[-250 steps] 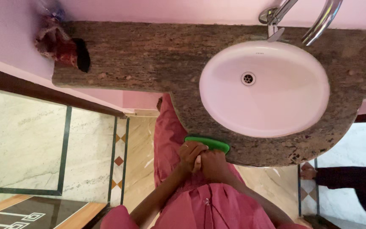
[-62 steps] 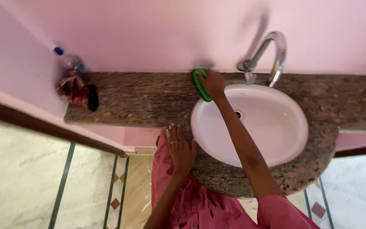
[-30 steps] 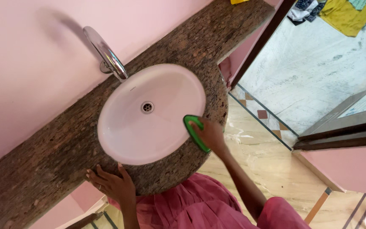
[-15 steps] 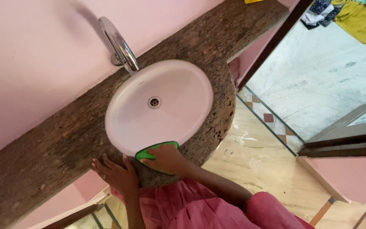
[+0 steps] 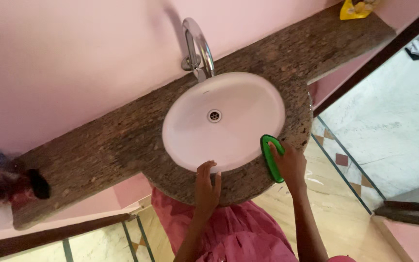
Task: The person scrubs a white bathroom sink and the surrounding granite countertop using a green sponge. They repeatedly wipe the basin interior, the drain area, and the countertop edges around the sink.
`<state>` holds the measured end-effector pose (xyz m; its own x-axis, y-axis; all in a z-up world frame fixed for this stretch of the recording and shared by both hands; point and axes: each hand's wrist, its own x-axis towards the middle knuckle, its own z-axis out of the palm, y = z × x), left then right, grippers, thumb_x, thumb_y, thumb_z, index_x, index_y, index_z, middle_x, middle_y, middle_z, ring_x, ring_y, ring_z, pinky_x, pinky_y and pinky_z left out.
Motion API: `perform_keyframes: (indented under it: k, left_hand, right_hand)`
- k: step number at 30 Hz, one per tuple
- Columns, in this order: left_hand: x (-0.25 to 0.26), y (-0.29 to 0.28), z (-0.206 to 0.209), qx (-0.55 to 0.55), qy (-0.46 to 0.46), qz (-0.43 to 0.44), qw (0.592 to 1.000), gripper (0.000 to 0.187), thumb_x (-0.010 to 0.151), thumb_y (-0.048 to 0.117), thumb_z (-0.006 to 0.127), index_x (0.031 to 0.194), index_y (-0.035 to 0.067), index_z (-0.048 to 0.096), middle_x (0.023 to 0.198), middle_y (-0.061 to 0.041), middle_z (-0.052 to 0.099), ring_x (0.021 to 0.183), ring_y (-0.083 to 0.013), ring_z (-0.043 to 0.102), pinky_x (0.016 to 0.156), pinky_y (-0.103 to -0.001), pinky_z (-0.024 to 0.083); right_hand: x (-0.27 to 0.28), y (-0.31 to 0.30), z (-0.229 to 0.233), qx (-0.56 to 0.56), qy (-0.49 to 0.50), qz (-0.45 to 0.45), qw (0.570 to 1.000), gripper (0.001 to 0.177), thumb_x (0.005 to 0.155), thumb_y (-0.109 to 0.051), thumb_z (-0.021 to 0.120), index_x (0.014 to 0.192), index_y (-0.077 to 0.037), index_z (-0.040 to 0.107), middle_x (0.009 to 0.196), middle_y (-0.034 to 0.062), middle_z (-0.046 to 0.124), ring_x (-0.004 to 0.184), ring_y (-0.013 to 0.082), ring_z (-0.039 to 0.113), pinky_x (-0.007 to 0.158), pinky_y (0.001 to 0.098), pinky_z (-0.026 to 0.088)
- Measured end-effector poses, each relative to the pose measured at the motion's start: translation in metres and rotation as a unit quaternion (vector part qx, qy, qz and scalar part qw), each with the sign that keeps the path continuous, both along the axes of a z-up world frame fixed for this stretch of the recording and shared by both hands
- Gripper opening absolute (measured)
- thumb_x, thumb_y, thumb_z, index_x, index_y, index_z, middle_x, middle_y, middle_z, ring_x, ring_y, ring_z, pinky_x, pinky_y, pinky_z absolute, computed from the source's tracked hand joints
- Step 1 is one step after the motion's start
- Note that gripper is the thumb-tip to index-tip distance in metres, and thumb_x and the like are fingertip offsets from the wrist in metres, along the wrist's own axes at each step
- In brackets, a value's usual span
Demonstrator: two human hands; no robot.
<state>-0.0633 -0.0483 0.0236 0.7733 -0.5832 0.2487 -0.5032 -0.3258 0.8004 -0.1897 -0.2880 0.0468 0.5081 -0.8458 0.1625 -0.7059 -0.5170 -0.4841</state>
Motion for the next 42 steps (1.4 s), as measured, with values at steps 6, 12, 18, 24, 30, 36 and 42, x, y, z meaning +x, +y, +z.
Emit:
perform_keyframes:
  k: [6, 12, 18, 24, 30, 36, 42]
  left_hand:
    - [0.001, 0.002, 0.002, -0.034, 0.023, -0.008, 0.999, 0.024, 0.101, 0.017, 0.058, 0.12, 0.003, 0.062, 0.122, -0.019, 0.063, 0.119, -0.0377, 0.058, 0.103, -0.046, 0.045]
    - [0.001, 0.0, 0.006, -0.049, 0.051, 0.027, 0.997, 0.025, 0.105, 0.021, 0.055, 0.12, 0.001, 0.057, 0.114, -0.021, 0.059, 0.107, -0.0387, 0.058, 0.092, -0.048, 0.047]
    - [-0.006, 0.002, 0.012, 0.018, -0.006, -0.004, 1.0, 0.024, 0.1, 0.022, 0.059, 0.115, 0.004, 0.06, 0.111, -0.018, 0.062, 0.105, -0.0361, 0.06, 0.087, -0.048, 0.048]
    - [-0.002, 0.002, 0.01, -0.001, -0.048, -0.024, 0.999, 0.016, 0.098, 0.019, 0.061, 0.104, 0.004, 0.064, 0.109, -0.017, 0.061, 0.103, -0.0352, 0.058, 0.087, -0.048, 0.047]
    - [0.003, 0.0, 0.006, -0.004, -0.012, -0.048, 0.999, 0.017, 0.099, 0.018, 0.061, 0.095, 0.002, 0.062, 0.098, -0.015, 0.057, 0.097, -0.0351, 0.056, 0.085, -0.047, 0.045]
    - [0.004, -0.004, 0.013, 0.039, -0.022, -0.05, 0.998, 0.021, 0.098, 0.02, 0.063, 0.088, 0.002, 0.059, 0.092, -0.016, 0.055, 0.093, -0.036, 0.055, 0.082, -0.049, 0.045]
    - [0.003, -0.007, 0.016, 0.064, -0.025, -0.033, 0.997, 0.024, 0.098, 0.023, 0.064, 0.088, 0.002, 0.059, 0.093, -0.015, 0.056, 0.093, -0.0356, 0.055, 0.081, -0.048, 0.045]
  right_hand:
    - [0.033, 0.047, 0.008, 0.116, 0.021, 0.093, 0.989, 0.048, 0.096, -0.053, 0.059, 0.108, -0.01, 0.076, 0.072, 0.0197, 0.071, 0.06, 0.0384, 0.072, 0.059, 0.0487, 0.057]
    - [0.054, 0.105, 0.02, 0.072, 0.004, 0.24, 0.968, 0.046, 0.095, -0.051, 0.062, 0.1, -0.007, 0.075, 0.075, 0.0215, 0.071, 0.072, 0.042, 0.07, 0.064, 0.0505, 0.054]
    - [0.017, 0.061, 0.006, 0.096, 0.08, 0.219, 0.968, 0.059, 0.09, -0.061, 0.065, 0.112, -0.007, 0.075, 0.077, 0.0208, 0.074, 0.071, 0.0377, 0.073, 0.065, 0.0484, 0.057]
    - [-0.026, -0.031, -0.007, 0.019, -0.029, 0.018, 0.999, 0.045, 0.099, -0.051, 0.068, 0.106, -0.008, 0.078, 0.078, 0.0243, 0.071, 0.071, 0.0424, 0.07, 0.063, 0.0503, 0.054]
    - [-0.025, -0.041, -0.005, -0.014, -0.037, -0.03, 0.999, 0.044, 0.099, -0.05, 0.067, 0.105, -0.007, 0.078, 0.076, 0.0266, 0.069, 0.068, 0.0457, 0.068, 0.058, 0.0529, 0.052]
    - [-0.024, 0.057, -0.004, 0.027, -0.011, 0.012, 0.999, 0.043, 0.095, -0.049, 0.07, 0.096, -0.006, 0.076, 0.073, 0.0234, 0.07, 0.068, 0.0442, 0.068, 0.059, 0.0527, 0.053]
    - [-0.015, 0.084, 0.004, 0.07, -0.028, 0.075, 0.994, 0.042, 0.089, -0.047, 0.073, 0.097, -0.006, 0.077, 0.067, 0.0201, 0.07, 0.06, 0.0388, 0.07, 0.054, 0.048, 0.054]
